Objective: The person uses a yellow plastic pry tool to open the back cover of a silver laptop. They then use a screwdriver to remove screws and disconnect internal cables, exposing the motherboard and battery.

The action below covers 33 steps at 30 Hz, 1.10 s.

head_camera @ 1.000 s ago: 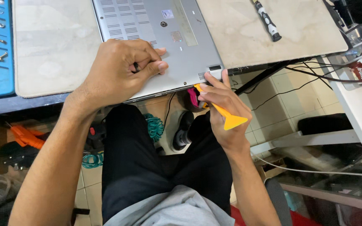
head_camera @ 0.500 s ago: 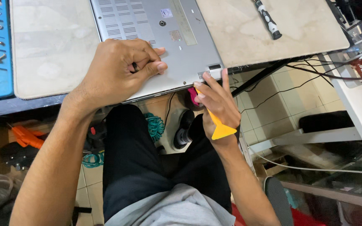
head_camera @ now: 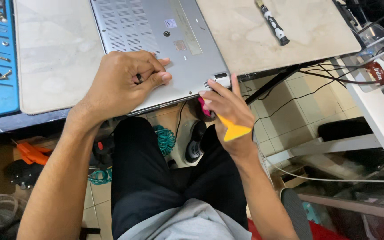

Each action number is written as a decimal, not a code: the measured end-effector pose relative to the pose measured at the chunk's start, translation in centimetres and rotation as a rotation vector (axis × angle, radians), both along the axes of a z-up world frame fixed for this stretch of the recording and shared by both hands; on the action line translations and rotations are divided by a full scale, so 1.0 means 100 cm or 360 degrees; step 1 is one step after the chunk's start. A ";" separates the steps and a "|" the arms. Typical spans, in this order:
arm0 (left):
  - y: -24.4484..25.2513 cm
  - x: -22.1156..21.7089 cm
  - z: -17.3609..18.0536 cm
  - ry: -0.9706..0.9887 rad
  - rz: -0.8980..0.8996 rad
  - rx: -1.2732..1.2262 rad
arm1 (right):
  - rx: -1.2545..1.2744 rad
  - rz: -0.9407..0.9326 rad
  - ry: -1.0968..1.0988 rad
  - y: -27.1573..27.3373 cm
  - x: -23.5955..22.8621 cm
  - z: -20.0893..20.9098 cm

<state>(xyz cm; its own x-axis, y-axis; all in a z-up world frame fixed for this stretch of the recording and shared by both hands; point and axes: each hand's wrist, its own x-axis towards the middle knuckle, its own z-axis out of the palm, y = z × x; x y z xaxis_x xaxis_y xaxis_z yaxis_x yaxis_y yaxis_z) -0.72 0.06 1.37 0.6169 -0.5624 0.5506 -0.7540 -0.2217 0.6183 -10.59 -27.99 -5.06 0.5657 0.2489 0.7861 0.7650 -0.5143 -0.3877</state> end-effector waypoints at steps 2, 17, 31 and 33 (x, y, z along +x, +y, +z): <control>0.000 -0.002 0.002 0.0006 0.0020 0.0025 | -0.0003 -0.0053 -0.0198 0.007 0.006 -0.017; -0.002 -0.001 0.002 0.0051 0.0049 -0.0004 | -0.0017 -0.0114 0.0398 -0.007 -0.003 0.038; -0.002 -0.001 0.005 0.0113 0.0075 0.0081 | 0.0226 -0.0090 -0.0091 -0.041 0.011 -0.008; -0.001 0.001 0.002 0.0102 0.0098 0.0105 | 0.0052 -0.0113 -0.0154 -0.037 0.009 -0.007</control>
